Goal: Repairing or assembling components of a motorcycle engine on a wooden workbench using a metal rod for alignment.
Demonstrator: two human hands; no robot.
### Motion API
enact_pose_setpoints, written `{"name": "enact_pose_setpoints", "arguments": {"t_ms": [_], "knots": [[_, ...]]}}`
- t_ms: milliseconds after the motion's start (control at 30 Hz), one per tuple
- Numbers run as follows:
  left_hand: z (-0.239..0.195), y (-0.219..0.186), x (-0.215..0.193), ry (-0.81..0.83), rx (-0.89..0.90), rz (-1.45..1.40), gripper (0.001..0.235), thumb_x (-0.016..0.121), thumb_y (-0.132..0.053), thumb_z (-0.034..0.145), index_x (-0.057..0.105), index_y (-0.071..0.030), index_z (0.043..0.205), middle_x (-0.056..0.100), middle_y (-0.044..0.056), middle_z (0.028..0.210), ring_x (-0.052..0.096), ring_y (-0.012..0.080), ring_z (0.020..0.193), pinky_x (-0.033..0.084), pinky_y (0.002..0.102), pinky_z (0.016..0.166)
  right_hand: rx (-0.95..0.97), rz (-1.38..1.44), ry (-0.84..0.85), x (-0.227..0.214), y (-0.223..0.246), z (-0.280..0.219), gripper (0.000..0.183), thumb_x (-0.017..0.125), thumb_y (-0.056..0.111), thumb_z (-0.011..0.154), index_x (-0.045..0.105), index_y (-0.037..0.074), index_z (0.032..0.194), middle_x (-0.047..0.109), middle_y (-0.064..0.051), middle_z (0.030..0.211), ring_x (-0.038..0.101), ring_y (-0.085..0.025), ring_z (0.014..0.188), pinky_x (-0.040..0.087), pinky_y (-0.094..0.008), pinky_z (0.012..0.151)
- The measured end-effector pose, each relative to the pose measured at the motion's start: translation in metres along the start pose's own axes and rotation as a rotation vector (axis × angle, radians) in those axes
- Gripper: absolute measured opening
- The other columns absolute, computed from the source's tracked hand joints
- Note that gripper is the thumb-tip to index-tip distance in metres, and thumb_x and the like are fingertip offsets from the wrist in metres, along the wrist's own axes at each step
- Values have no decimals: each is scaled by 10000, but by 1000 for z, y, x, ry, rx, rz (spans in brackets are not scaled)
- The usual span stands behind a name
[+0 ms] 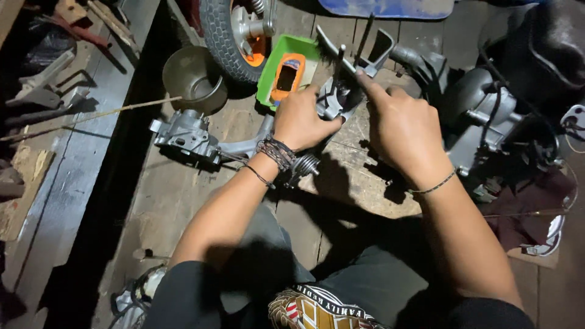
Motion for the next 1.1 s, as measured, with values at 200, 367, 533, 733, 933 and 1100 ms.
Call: {"name": "enact_pose_setpoints", "arguments": {"t_ms": [200,367,533,733,933,1100], "knots": [[0,0,-12,62,-23,-57,507,775,-541,723,760,-155,1053,764,96,801,713,340,761,539,467,615,23,11,193,-45,-31,-45,1067,714,-94,660,457,258,1635,752,-203,953,668,-376,706,460,-477,580],[6,22,-8,25,-37,22,548,777,-637,736,675,-110,845,733,114,769,699,369,730,514,492,619,119,-32,147,-50,-77,-67,923,632,42,718,552,384,1572,769,-185,1089,735,-446,902,548,-519,679],[8,24,1,45,-74,85,537,799,-616,736,613,-112,746,687,104,704,667,369,692,490,501,608,42,53,59,-54,-48,-60,901,654,-13,715,584,248,1575,761,-194,1003,713,-368,833,536,-495,682],[1,-9,2,-52,16,42,550,770,-535,692,680,-78,984,740,165,888,700,407,791,531,526,641,-81,-45,-111,0,-2,-5,704,516,-7,948,473,263,1597,660,-164,781,667,-366,487,560,-510,384],[3,4,-12,18,-121,-114,458,793,-443,672,684,-47,876,745,222,842,725,475,924,585,577,759,-21,59,10,-26,-12,-28,545,502,180,997,527,321,1523,720,-219,900,729,-530,752,576,-663,656],[7,26,-5,29,-147,73,537,783,-598,779,564,-109,741,639,71,693,638,310,654,487,459,574,32,-111,192,-32,-45,-59,884,572,-7,745,524,326,1563,768,-94,881,685,-327,654,433,-443,435]]}}
Point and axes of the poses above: each hand's wrist, its own z-axis towards the middle knuckle, its own x-axis out of the palm, y = z × x, the point moved 8 cm from there along z, towards the middle knuckle
